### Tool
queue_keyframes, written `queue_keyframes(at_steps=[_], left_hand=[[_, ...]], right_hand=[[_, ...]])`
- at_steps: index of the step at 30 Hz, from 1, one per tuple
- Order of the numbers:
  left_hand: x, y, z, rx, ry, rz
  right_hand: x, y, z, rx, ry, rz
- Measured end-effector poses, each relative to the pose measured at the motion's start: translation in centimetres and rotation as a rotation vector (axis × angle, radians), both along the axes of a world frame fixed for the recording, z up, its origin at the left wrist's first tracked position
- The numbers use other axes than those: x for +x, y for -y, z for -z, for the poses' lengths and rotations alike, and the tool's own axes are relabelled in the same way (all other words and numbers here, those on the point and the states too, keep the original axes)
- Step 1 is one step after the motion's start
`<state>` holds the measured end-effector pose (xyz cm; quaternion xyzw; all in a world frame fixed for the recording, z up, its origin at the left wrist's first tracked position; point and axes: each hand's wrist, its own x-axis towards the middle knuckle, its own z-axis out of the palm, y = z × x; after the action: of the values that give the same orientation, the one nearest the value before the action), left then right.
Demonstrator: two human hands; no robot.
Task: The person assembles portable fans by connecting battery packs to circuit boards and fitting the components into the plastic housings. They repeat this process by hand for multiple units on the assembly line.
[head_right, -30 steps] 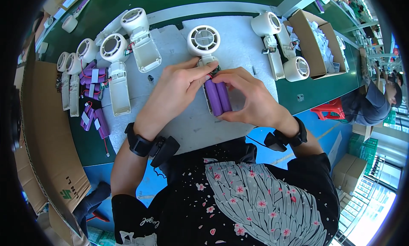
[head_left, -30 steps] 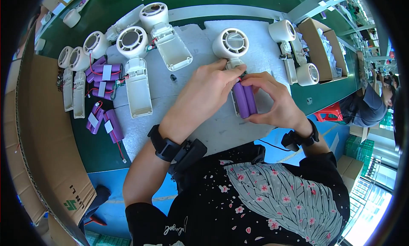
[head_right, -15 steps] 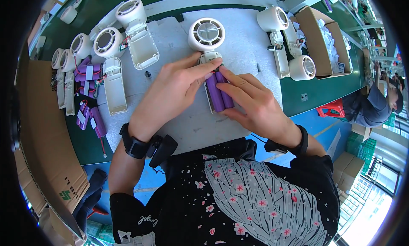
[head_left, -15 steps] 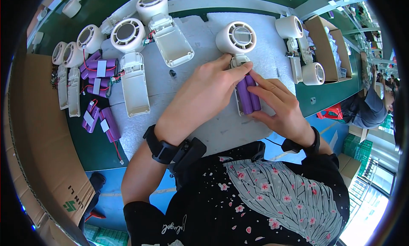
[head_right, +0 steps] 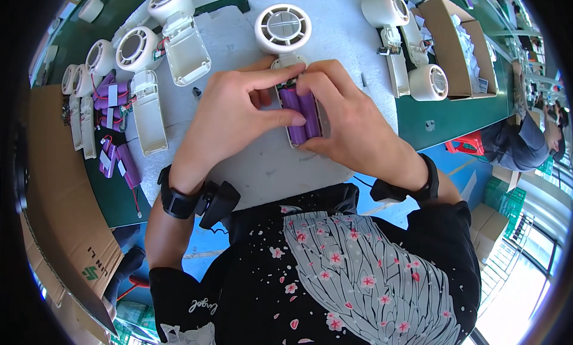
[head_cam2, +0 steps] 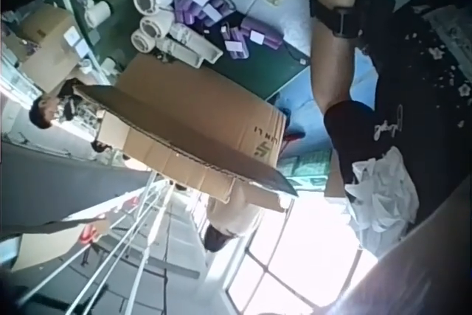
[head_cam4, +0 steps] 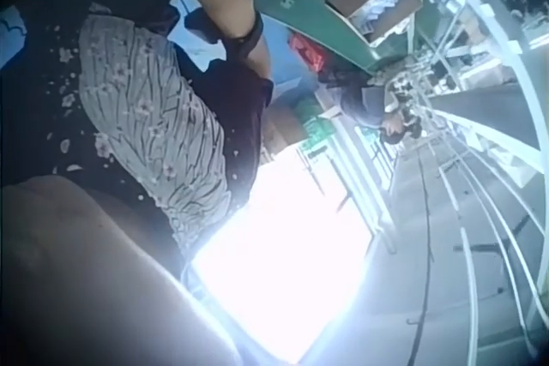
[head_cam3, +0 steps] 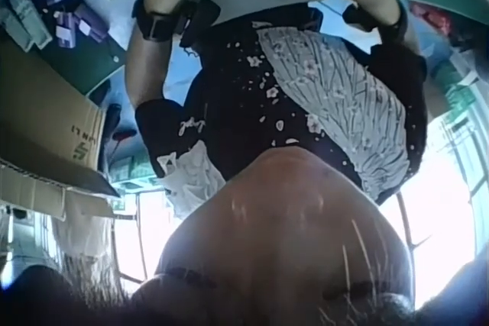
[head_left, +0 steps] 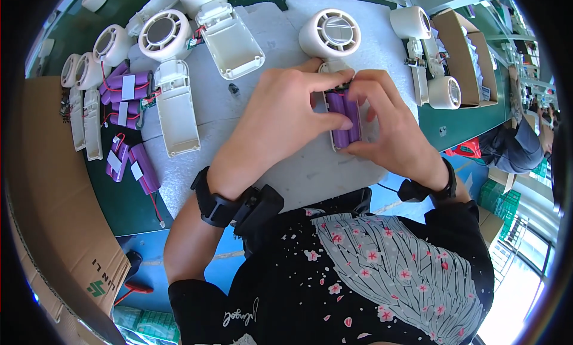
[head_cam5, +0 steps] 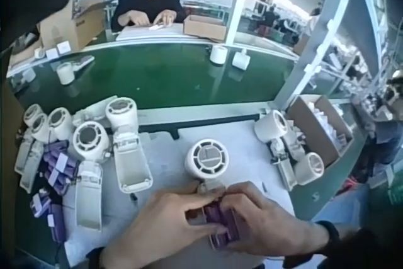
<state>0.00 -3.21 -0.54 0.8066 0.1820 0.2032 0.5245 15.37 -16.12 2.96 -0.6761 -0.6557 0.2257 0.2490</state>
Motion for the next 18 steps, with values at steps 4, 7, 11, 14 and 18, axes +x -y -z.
queue_keyframes(at_steps=[4,7,11,14,18], left_hand=[[0.1,0.1,-0.3,-0.041,-0.057,-0.005],[0.0,0.1,-0.7,-0.039,-0.069,-0.009],[-0.1,0.2,-1.0,-0.053,-0.067,-0.005],[-0.4,0.2,-1.1,-0.097,-0.056,-0.002],[-0.6,0.6,-0.4,-0.087,0.018,-0.017]], right_hand=[[-0.1,-0.4,-0.3,-0.024,-0.043,0.004],[0.8,0.0,0.0,0.045,0.019,-0.121],[0.8,1.3,0.6,0.085,0.13,-0.175],[0.3,0.7,-0.2,0.123,0.213,-0.21],[0.4,0.3,-0.8,0.137,0.256,-0.251]])
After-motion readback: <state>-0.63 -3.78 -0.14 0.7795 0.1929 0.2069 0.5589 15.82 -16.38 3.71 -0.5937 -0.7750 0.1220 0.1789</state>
